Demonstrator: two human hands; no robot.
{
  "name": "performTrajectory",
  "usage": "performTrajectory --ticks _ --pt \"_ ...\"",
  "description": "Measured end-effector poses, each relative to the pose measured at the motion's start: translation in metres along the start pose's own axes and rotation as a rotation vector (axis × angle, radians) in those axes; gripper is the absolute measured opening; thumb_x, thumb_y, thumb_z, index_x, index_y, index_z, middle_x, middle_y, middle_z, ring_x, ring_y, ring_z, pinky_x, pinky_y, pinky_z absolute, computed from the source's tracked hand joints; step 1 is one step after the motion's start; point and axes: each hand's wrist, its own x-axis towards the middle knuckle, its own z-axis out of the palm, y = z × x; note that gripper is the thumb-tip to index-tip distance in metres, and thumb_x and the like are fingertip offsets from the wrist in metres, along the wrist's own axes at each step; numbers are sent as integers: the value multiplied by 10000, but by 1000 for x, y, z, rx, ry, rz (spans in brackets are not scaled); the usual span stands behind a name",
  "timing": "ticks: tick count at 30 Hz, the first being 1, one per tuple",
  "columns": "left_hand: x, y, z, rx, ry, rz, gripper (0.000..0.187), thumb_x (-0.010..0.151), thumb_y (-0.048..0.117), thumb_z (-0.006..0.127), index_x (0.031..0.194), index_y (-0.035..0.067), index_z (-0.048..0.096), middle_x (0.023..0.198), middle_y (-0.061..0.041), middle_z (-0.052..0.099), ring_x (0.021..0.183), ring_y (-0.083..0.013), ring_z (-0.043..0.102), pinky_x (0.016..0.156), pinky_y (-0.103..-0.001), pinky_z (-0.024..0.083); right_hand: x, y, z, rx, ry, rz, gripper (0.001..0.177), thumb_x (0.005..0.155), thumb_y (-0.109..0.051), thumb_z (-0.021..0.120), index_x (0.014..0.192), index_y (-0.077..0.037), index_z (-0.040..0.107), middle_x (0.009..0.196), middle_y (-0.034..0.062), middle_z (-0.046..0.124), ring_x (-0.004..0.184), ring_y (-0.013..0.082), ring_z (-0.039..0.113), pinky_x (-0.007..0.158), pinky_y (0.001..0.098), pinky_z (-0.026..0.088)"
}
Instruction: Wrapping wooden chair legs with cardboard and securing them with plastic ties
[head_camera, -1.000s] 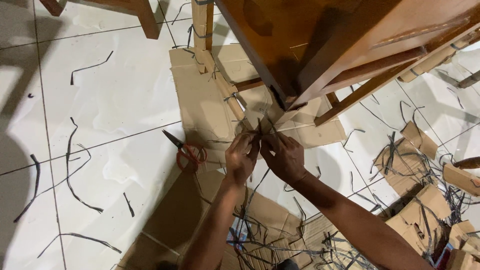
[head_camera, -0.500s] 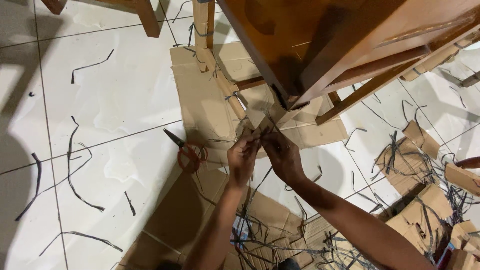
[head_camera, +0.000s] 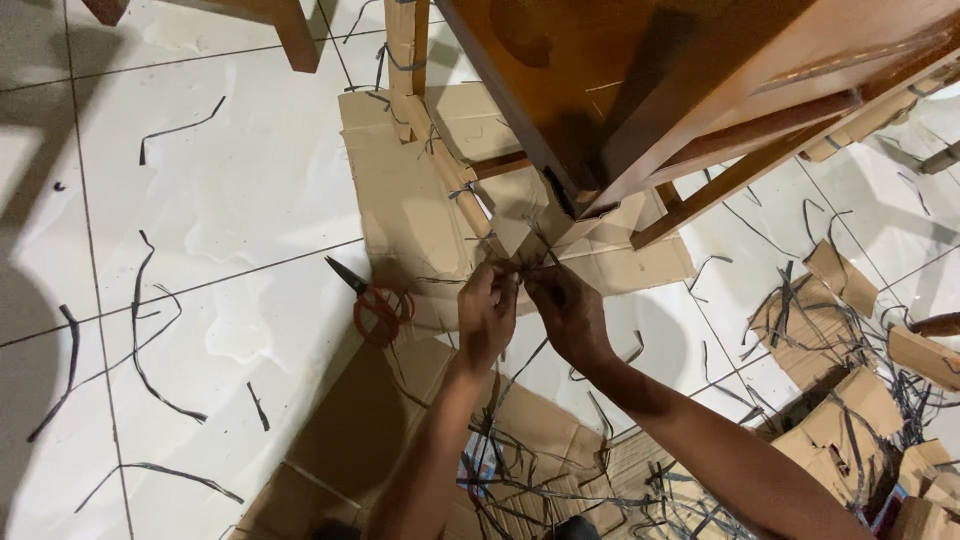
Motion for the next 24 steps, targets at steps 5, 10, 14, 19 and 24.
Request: performTrajectory --ticks 5,10,14,19,24 --pt "3 0 2 138 31 143 47 975 50 639 953 9 634 794 -174 650 737 -333 700 602 -376 563 -3 14 -6 -142 -64 44 124 992 -133 641 949 -36 706 730 175 653 616 348 654 520 417 504" --pt "11 -2 7 182 57 202 51 948 -13 594 971 31 609 801 -159 623 762 -362 688 653 -404 567 -12 21 -15 -124 -53 82 95 991 -129 626 973 -83 707 737 140 665 602 319 646 543 394 515" --pt "13 4 8 208 59 218 74 941 -10 549 968 55 575 814 -132 577 787 -384 663 672 -449 549 -20 21 -22 -158 -81 112 73 998 -137 621 967 -118 684 718 89 679 592 252 647 532 368 512" --pt "11 9 12 211 101 232 90 946 -14 545 971 73 545 811 -141 561 787 -424 648 648 -483 545 -28 22 -19 -99 -101 158 53 989 -127 615 987 -114 666 702 103 673 601 274 640 565 384 515" --pt "12 9 7 167 59 278 75 955 -7 527 983 62 533 824 -110 553 769 -365 649 663 -423 554 -37 12 -19 -46 -100 165 77 1019 -180 600 1033 -117 643 623 109 635 546 239 597 554 380 499"
